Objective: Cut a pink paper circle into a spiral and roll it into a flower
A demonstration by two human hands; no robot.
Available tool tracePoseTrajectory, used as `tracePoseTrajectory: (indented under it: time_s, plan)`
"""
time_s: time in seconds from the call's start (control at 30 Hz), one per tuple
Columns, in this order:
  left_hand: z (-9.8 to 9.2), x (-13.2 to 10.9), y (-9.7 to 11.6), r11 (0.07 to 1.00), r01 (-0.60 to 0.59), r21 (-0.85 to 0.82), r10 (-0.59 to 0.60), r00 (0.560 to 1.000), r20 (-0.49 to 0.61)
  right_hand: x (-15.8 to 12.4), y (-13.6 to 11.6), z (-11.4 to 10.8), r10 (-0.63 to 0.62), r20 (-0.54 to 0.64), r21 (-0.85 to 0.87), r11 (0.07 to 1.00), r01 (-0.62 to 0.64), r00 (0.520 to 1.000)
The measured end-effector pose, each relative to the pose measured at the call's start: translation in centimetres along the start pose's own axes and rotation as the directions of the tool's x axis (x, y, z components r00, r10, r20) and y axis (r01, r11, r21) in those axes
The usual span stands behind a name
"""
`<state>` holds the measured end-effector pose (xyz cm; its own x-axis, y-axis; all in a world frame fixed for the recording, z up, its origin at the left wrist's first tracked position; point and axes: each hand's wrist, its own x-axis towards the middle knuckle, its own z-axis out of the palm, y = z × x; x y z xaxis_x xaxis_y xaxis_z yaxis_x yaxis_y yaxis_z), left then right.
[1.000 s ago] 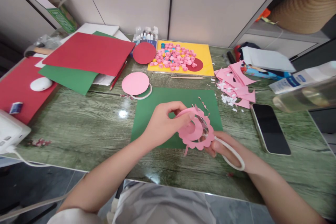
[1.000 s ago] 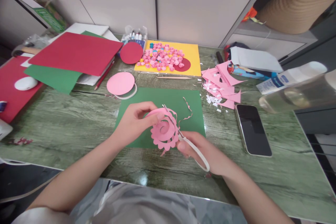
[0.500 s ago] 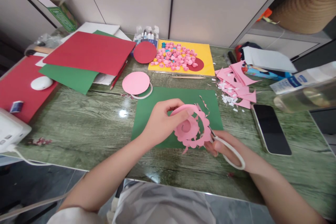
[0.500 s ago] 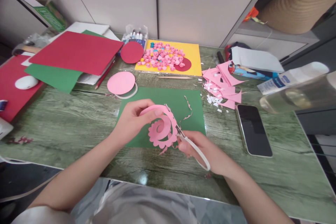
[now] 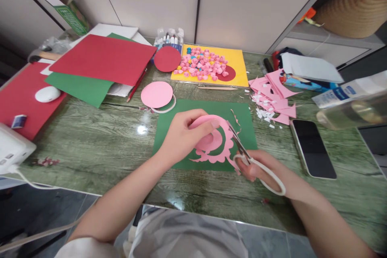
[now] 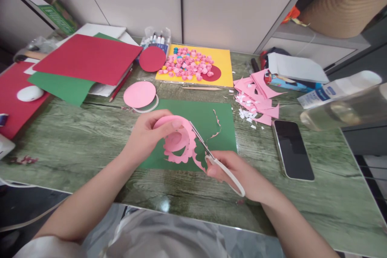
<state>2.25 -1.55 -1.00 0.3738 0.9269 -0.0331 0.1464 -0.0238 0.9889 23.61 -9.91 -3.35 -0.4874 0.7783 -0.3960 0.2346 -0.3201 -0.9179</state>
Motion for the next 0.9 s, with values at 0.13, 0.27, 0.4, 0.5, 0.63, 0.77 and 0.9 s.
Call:
tracePoseTrajectory:
  time_s: [0.13, 0.27, 0.4, 0.5, 0.63, 0.77, 0.9]
  plan:
    - [-0.2, 0.0, 0.1, 0.996, 0.065, -0.061, -0.064, 0.998, 0.011, -0.1, 0.0, -0.1, 0.009, 0.02, 0.01, 1.0, -0.009, 1.0]
    - [-0.5, 0.1, 0.2, 0.999, 0.035, -0.004, -0.035, 0.999, 0.022, -0.1, 0.0, -0.3, -0.005, 0.052, 0.009, 1.0, 0.005, 0.999]
    - [-0.8, 0.1, 0.4, 0.999, 0.016, 0.041, -0.018, 0.998, 0.054, -0.3, 0.2, -0.6, 0.008, 0.07, -0.055, 0.998, -0.004, 0.997]
    - [-1.1, 0.1, 0.7, 0.999, 0.039, 0.025, -0.041, 0.995, 0.092, -0.4, 0.0, -0.8, 0.032, 0.087, -0.093, 0.995, -0.024, 0.996]
    - [-1.5, 0.1, 0.9, 0.996, 0.009, 0.084, -0.019, 0.991, 0.13, -0.4, -0.2, -1.1, 0.039, 0.115, -0.103, 0.994, -0.027, 0.993]
    - [-1.8, 0.1, 1.1, 0.997, 0.046, 0.061, -0.057, 0.981, 0.186, -0.5, -0.1, -1.3, 0.035, 0.114, -0.14, 0.99, -0.019, 0.993]
    - [-2.0, 0.1, 1.1, 0.992, 0.013, 0.122, -0.038, 0.978, 0.205, -0.5, -0.8, -1.1, 0.06, 0.128, -0.136, 0.99, -0.042, 0.99]
